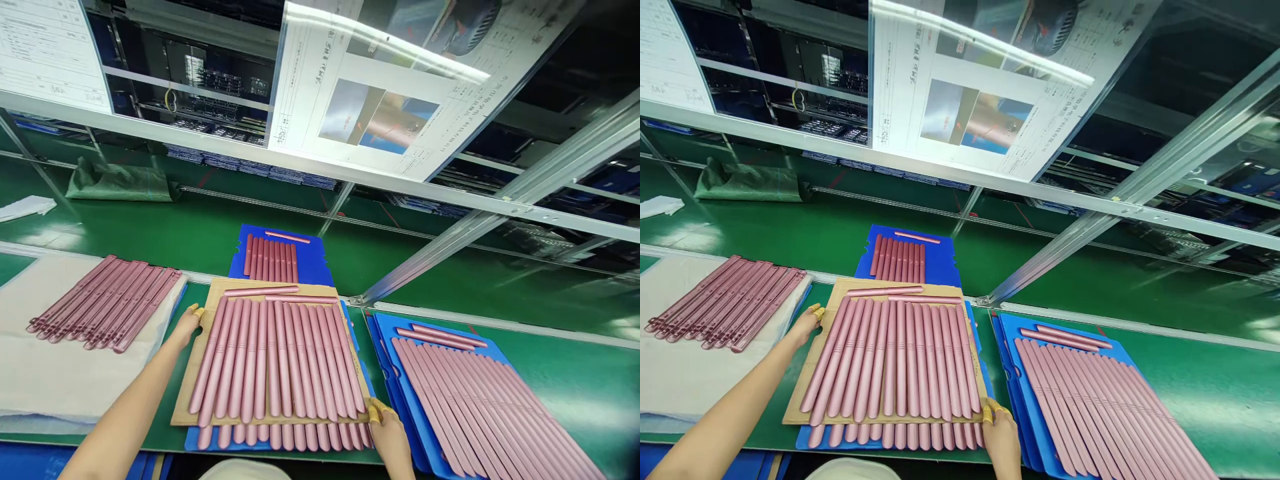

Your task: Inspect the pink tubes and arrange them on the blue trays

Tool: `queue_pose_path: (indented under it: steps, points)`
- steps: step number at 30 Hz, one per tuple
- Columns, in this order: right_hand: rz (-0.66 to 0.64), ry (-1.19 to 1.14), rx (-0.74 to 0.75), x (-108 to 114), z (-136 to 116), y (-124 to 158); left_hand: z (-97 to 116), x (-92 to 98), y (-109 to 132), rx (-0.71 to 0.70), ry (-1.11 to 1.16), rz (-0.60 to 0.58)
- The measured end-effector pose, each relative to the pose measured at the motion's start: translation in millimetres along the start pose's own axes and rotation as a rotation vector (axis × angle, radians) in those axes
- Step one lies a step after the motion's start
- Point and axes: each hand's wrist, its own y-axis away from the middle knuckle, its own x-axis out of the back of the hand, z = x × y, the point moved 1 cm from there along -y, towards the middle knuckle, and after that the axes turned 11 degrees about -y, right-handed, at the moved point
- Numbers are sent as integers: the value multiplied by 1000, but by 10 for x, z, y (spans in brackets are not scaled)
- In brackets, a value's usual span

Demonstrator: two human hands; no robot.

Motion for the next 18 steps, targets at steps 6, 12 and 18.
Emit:
queue_pose_path:
  steps: [6, 12, 18]
  points:
    - [42, -228, -149, -31, -110, -90, -8, -180, -26, 57, 209, -173]
    - [33, -601, -165, -39, -262, 23, 106, -109, 95, 62, 306, -204]
    - [192, -804, -201, 74, -220, 312, 327, -52, 326, 36, 265, -242]
